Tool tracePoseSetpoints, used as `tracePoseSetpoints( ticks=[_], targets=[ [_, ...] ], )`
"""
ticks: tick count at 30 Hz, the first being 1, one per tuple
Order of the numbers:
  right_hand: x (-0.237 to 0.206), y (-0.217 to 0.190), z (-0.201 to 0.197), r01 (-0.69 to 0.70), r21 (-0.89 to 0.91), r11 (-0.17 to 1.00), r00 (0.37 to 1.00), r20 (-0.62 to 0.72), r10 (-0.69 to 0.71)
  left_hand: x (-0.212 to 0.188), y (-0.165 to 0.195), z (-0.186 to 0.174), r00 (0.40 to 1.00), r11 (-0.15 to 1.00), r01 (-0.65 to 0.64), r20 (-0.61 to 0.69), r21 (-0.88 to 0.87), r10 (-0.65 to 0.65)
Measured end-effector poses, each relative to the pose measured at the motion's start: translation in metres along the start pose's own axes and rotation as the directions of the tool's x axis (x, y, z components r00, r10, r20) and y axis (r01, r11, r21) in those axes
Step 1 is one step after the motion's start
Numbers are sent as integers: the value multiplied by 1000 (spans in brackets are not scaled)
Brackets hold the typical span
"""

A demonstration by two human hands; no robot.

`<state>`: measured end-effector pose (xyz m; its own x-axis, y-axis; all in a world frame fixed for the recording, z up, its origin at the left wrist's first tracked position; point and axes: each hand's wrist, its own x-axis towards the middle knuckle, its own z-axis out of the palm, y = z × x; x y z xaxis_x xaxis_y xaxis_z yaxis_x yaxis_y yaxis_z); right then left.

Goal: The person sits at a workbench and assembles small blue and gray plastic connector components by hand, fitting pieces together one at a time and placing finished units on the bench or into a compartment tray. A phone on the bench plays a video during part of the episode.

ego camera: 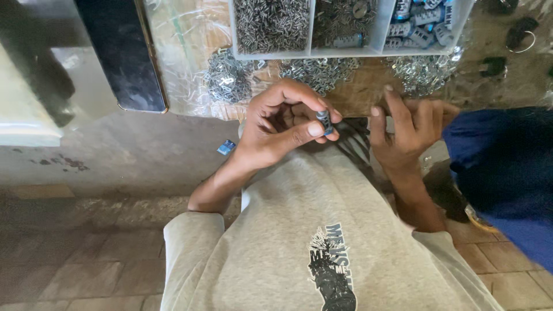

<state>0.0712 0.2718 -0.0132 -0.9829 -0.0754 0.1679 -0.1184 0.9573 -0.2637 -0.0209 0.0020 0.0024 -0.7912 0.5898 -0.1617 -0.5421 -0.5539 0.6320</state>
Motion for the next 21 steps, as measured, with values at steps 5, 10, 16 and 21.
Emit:
tracePoseSetpoints(
  ticks=[5,10,16,21],
  targets=[
    [-5,3,-3,76,110,991,997,24,-79,-2,1,3,999,999,35,-9,2,-35],
    [14,3,-13,319,133,938,947,-6,-321,-3,-1,8,1000,999,-2,-15,35,2],
    [48,-29,-28,247,511,824,967,-190,-172,-3,-7,13,1000,989,6,-16,145,-4],
    [78,-48,-32,307,665,681,952,-207,-228,-4,-9,16,994,994,101,-51,31,-99]
  ],
)
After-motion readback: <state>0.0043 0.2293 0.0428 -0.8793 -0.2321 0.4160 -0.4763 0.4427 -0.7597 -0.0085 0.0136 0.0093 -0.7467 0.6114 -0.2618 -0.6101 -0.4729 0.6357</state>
